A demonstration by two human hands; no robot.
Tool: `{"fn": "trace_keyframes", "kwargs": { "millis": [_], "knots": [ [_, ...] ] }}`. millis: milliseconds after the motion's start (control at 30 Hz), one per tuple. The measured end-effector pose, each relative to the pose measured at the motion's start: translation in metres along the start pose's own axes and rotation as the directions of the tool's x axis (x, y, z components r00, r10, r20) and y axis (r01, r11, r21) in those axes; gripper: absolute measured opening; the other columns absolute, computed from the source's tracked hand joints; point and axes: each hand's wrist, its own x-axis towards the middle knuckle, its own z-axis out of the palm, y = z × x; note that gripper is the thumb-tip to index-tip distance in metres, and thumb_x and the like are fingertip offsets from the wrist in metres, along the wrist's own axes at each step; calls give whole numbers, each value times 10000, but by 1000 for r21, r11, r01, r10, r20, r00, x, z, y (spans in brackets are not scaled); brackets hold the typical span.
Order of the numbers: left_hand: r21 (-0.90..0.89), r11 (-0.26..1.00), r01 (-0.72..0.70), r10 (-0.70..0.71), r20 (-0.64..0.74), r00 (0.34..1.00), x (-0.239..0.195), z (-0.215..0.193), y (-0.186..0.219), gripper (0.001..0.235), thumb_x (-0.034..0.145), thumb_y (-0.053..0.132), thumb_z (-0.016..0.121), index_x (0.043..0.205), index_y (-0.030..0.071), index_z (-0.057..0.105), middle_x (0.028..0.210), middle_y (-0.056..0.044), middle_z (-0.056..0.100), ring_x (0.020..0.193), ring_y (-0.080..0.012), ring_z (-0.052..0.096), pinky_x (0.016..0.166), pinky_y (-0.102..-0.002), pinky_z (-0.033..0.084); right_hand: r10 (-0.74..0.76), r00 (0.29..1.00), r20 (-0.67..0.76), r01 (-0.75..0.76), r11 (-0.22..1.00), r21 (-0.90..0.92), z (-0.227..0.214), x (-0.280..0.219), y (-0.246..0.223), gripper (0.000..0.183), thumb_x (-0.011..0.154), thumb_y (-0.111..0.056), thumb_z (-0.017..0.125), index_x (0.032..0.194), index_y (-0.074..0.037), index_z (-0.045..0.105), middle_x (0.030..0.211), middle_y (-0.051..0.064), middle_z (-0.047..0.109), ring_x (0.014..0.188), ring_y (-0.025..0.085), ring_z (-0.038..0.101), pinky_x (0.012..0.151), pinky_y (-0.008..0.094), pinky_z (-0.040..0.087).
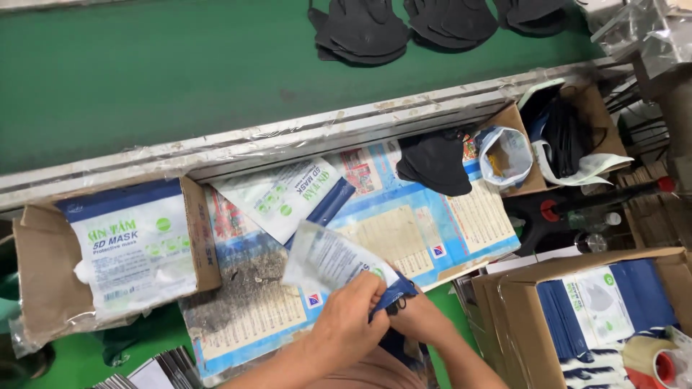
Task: The recorder is manually packaging black face masks into printed plastic bags at a manufacturing workstation.
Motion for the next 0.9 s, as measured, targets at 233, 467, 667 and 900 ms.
{"fn": "trace_keyframes", "kwargs": {
  "millis": [233, 467, 667, 900],
  "knots": [
    [-25, 999, -41, 40, -40, 998, -16, 11, 18, 308, 751, 8, 690, 1049, 40, 620, 925, -175, 679, 826, -412, 687, 679, -465, 553, -333, 940, 71, 321, 937, 137, -6, -18, 5, 171, 905, -24, 712, 1072, 3, 693, 1043, 95, 687, 980, 128, 649, 816, 294, 537],
    [213, 921, -326, 351, -94, 932, 24, -61, 73, 547, 670, 162, 761, 1140, -12, 543, 1004, -194, 637, 857, -407, 664, 729, -456, 537, -461, 887, 29, 462, 882, -97, -16, -40, -22, 111, 805, -36, 716, 913, -19, 700, 924, 65, 717, 814, 146, 692, 666, 284, 545],
    [-59, 983, -173, 179, 124, 976, 18, -75, 48, 137, 912, 100, 749, 1015, 29, 693, 845, -115, 670, 738, -310, 687, 626, -393, 533, -561, 820, -115, 550, 827, -114, -30, -49, -87, 242, 847, 12, 668, 1086, 46, 681, 994, 132, 706, 847, 202, 709, 734, 304, 561],
    [-169, 975, -147, 177, 176, 968, 23, -81, 52, 130, 928, 94, 704, 1002, -1, 655, 885, -134, 654, 758, -333, 673, 611, -397, 527, -571, 815, -98, 553, 818, -158, -13, -48, -78, 87, 901, -22, 731, 969, 9, 687, 802, 73, 641, 679, 165, 611, 592, 283, 482]
  ]
}}
